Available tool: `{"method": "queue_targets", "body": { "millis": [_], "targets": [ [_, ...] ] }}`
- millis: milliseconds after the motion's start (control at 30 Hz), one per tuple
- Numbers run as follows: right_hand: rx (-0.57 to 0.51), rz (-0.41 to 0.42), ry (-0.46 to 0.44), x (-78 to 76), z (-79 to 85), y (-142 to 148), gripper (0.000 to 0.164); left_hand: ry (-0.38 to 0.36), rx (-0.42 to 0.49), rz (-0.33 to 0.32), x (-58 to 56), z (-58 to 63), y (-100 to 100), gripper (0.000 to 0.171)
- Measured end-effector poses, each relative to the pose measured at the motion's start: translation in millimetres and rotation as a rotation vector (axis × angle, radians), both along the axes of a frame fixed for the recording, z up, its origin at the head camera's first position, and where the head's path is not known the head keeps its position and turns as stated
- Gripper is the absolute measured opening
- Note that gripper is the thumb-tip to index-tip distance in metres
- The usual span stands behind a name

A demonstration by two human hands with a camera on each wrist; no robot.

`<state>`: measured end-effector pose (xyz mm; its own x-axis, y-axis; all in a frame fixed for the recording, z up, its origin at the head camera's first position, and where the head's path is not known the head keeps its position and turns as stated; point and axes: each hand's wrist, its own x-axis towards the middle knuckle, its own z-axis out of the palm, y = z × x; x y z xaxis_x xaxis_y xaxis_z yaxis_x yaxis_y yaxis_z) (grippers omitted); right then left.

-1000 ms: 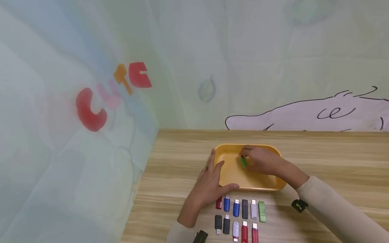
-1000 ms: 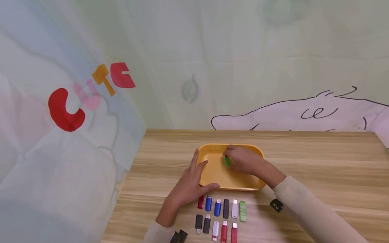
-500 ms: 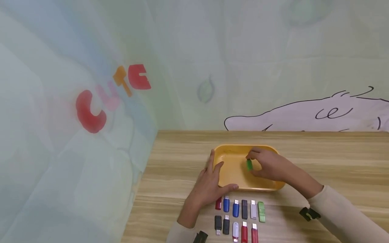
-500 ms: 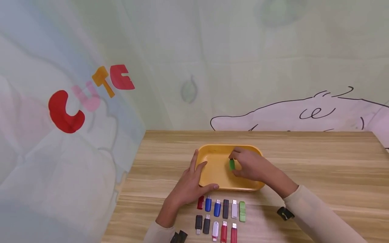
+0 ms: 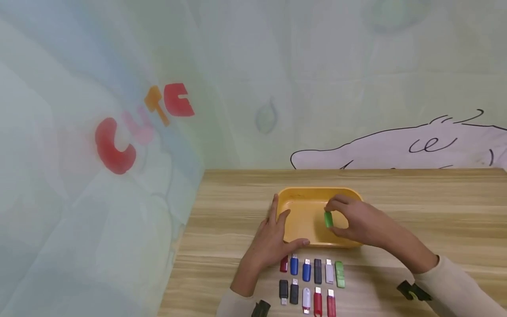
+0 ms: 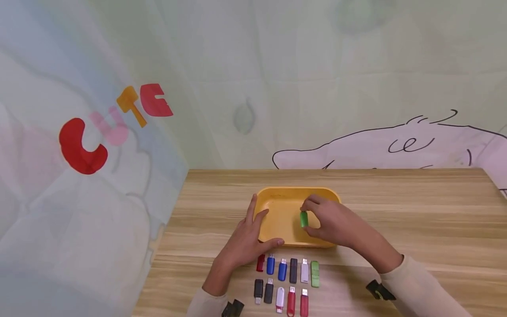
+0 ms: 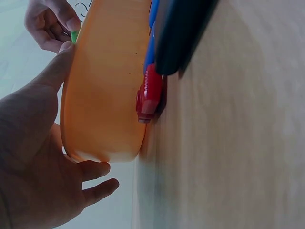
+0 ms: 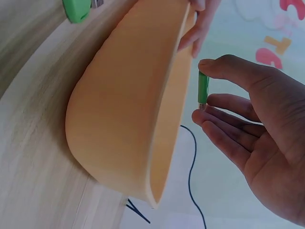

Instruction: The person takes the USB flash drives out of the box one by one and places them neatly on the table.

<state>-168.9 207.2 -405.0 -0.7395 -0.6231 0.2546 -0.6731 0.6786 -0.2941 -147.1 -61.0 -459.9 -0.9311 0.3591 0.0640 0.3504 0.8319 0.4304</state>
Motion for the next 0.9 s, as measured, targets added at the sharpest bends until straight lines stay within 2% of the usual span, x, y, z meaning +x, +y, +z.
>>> {"method": "queue_targets", "body": {
  "millis": [333,533,900],
  "targets": [
    [0.019,-0.041,-0.008,30.1,6.9,1.7,0.039,-0.005,0.011,0.018,0.4,-1.5,-1.3,0.104],
    [-0.008,-0.015,0.009,44.8,8.6,3.3,0.038,-0.023,0.013,0.026,-1.6,-1.3,-1.8,0.104],
    [-0.034,0.024,0.075,71.4,2.2,5.7,0.041,-0.013,0.014,0.017,-1.2,-2.4,-2.7,0.104]
  ]
}}
